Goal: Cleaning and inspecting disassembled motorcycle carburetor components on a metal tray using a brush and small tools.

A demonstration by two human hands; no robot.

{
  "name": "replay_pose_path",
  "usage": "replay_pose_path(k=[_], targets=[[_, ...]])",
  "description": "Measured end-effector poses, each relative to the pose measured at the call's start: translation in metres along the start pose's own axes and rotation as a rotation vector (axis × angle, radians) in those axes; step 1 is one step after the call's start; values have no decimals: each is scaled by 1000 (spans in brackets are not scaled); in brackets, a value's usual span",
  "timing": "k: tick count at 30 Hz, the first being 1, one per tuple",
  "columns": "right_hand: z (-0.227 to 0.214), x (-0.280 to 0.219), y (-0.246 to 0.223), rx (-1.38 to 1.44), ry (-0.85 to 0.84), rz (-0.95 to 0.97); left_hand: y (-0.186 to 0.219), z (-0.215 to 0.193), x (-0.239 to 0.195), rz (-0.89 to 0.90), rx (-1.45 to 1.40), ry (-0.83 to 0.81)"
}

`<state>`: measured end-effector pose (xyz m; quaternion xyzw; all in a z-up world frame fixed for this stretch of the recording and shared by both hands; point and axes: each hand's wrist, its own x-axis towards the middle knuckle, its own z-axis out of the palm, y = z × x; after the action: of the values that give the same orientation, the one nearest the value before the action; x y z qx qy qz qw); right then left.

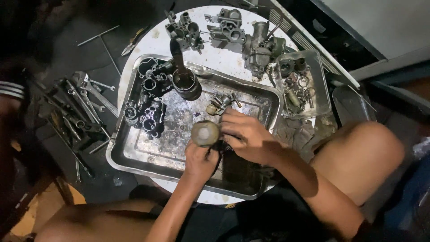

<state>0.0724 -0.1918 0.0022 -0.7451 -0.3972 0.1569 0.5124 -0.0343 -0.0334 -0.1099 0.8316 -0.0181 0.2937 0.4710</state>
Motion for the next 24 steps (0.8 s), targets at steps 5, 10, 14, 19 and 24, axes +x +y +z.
replay_pose_path(k=[5, 10, 14, 19, 24], targets=[[2, 7, -13, -95, 117, -142, 45, -16, 47, 62, -12, -39], [5, 14, -35, -190, 272, -241, 45, -16, 49, 63, 19, -79], [9, 17, -42, -80, 257, -150, 58, -23, 63, 125, -7, -53], [-5, 21, -47, -147, 288, -87, 62, -28, 65, 151, 4, -76], [-46, 44, -62, 335, -167, 100, 64, -30, 70, 153, -1, -97]])
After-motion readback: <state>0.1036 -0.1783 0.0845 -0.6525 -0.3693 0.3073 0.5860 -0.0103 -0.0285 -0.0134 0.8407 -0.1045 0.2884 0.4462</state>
